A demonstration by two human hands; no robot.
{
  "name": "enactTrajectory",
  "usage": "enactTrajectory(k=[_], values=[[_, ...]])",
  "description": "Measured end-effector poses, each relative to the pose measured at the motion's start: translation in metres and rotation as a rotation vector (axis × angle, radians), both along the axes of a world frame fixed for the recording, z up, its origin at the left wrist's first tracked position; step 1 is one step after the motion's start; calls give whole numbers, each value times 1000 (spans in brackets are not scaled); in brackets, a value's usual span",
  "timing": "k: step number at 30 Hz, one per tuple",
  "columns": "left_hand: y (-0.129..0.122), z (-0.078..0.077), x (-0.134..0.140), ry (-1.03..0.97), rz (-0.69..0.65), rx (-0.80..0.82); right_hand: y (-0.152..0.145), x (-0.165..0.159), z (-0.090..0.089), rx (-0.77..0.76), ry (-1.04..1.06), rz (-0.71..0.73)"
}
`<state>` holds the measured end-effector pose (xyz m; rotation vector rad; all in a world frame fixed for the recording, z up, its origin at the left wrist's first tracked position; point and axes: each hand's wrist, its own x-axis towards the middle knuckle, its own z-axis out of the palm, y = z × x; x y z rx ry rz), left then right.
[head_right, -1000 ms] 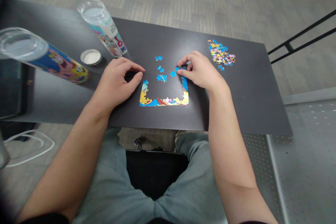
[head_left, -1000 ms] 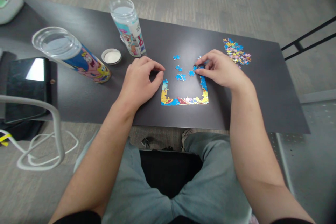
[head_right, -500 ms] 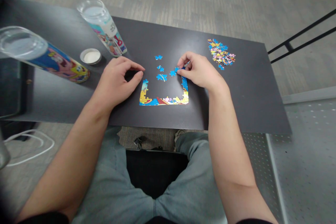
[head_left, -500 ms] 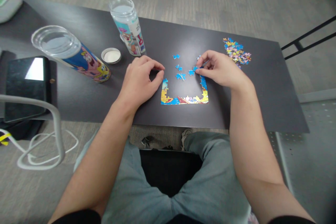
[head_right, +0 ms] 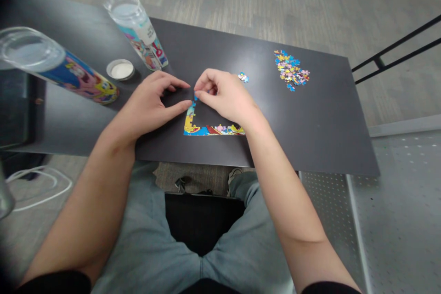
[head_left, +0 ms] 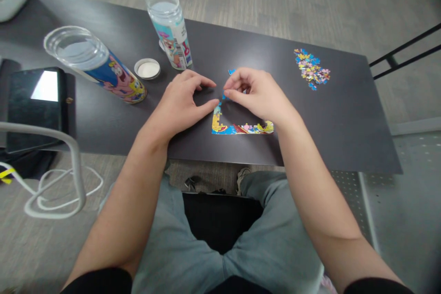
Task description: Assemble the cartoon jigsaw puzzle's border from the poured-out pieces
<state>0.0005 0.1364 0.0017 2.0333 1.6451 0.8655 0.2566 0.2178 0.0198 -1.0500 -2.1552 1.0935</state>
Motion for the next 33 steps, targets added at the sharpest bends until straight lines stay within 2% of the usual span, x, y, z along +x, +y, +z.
enactTrajectory(k=[7,15,21,24,29,33], values=[[-4,-1,2,95,-2,-31,1,-15,-15,2,-5,-17],[-5,-4,4,125,8,-53,0,-17,-17,29,-66,-23],[-7,-3,6,128,10,-35,5,-15,-18,104,-116,-46],[-10,1,8,136,3,-28,9,-3,-11,112,-89,-80],[-11,5,10,133,-50,-32,17,36,6,106,-102,-101],[-7,3,8,94,-77,-31,17,51,8,114,-136,-87]])
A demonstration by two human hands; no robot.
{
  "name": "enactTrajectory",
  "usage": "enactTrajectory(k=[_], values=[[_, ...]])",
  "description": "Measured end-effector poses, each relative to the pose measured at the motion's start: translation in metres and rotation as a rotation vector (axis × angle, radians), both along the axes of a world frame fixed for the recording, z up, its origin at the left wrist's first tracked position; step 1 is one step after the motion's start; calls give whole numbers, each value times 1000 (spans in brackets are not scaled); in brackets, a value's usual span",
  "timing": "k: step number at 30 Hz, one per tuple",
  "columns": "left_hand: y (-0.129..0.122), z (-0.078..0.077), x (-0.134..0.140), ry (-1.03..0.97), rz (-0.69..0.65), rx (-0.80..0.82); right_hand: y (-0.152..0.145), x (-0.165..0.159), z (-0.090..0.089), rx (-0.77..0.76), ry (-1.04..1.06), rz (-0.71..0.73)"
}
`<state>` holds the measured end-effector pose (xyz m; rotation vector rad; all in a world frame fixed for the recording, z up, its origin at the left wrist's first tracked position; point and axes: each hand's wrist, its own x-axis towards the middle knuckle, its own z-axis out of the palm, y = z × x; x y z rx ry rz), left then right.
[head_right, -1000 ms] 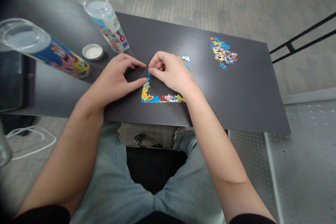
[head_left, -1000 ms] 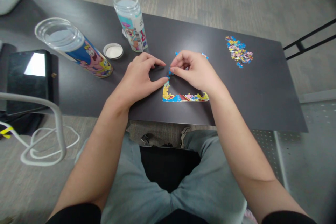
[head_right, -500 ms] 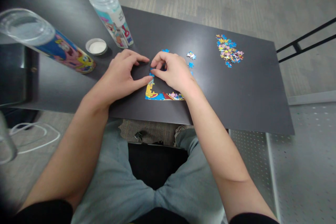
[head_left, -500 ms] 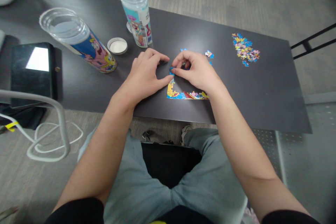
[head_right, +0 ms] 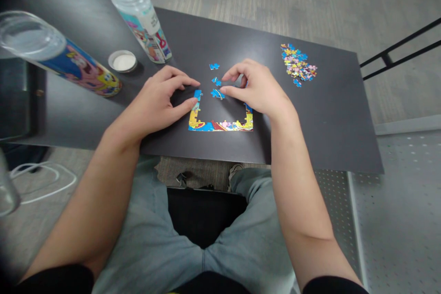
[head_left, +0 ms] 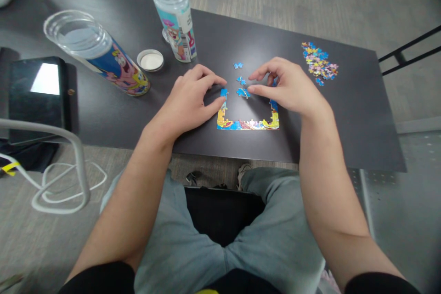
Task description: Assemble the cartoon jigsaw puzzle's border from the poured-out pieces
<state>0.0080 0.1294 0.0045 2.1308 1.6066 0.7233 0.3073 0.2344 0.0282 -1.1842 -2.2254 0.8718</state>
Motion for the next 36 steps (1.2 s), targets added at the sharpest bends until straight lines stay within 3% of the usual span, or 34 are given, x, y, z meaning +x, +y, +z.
enactTrajectory(k=[8,15,23,31,36], values=[[3,-4,1,-18,17,5,-4,-12,-8,8,-53,53],[7,-9,-3,-61,-15,38,2,-3,-11,31,-88,108],[7,-9,-4,-51,-14,47,13,-7,-23,101,-45,-32],[5,-5,-2,-32,6,25,23,-21,-41,167,-94,-6],[5,-6,-1,-10,20,41,25,-26,-46,198,-134,-62]])
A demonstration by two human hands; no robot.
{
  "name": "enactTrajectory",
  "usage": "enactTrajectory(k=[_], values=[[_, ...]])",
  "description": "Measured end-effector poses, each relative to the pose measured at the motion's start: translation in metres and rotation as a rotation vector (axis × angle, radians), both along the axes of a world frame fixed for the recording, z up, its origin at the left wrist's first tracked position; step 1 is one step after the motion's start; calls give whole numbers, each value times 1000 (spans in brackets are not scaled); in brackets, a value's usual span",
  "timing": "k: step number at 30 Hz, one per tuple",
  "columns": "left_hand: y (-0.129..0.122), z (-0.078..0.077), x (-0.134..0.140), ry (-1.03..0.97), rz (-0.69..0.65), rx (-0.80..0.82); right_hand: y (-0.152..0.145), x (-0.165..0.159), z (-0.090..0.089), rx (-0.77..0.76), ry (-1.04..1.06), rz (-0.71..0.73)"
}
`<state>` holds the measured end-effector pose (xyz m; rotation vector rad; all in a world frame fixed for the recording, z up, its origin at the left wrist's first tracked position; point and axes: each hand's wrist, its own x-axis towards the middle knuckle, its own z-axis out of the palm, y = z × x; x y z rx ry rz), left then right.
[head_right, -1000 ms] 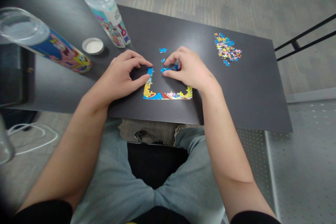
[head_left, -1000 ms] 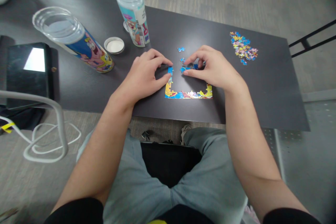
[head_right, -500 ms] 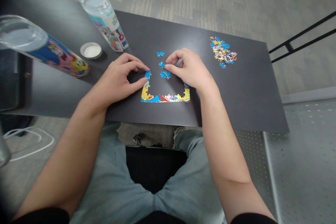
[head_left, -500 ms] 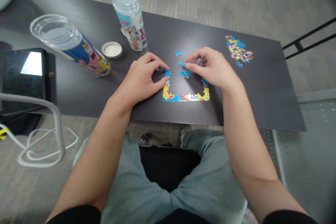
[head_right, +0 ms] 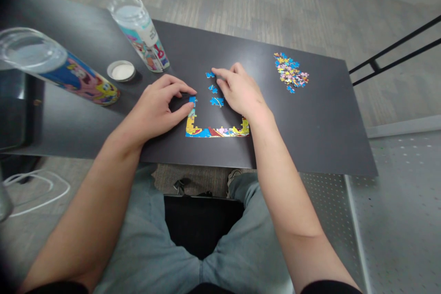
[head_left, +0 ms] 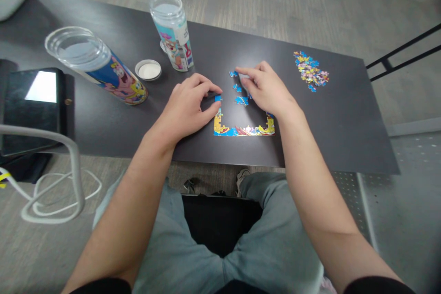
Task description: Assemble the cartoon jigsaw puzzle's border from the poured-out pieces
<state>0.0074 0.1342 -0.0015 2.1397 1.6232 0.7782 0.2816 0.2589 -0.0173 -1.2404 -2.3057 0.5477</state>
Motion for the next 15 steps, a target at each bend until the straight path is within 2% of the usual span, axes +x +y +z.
enactTrajectory(k=[10,15], values=[[1,0,2,25,13,-11,0,-1,1,24,-44,-46],[1,0,1,15,16,-17,2,2,2,1,-9,-22]])
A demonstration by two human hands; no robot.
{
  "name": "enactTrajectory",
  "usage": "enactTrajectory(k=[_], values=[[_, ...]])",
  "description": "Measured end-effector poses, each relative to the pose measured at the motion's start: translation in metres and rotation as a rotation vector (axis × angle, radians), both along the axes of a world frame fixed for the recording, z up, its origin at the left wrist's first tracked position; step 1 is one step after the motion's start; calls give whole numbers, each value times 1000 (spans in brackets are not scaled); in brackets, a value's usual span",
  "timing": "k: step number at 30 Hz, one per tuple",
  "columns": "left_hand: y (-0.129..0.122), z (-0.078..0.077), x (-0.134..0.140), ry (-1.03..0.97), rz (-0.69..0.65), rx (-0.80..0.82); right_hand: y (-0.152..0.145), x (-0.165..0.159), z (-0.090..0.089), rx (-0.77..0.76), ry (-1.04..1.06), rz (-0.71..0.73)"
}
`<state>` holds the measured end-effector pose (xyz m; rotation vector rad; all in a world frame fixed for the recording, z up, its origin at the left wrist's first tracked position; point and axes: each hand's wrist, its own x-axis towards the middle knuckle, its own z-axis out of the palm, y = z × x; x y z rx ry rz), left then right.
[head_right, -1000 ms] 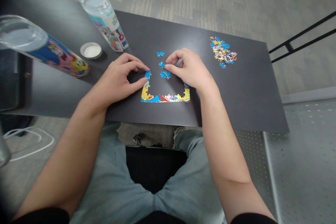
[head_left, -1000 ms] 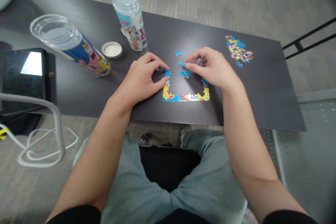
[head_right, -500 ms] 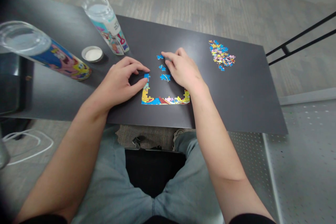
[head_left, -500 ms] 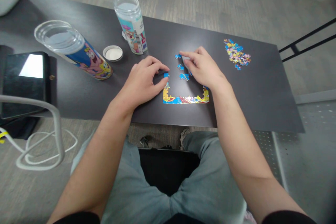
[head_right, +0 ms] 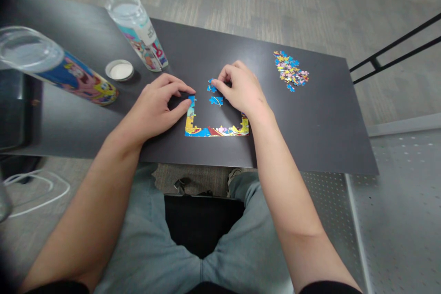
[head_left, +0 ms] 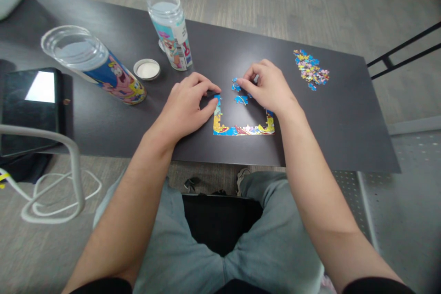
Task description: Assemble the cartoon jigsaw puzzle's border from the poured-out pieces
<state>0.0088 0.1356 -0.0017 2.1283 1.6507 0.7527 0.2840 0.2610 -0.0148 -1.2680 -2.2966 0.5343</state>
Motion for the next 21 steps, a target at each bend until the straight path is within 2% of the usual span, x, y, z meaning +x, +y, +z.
enactTrajectory(k=[21], values=[[0,4,1,-8,11,-28,-2,4,3,-26,20,93]])
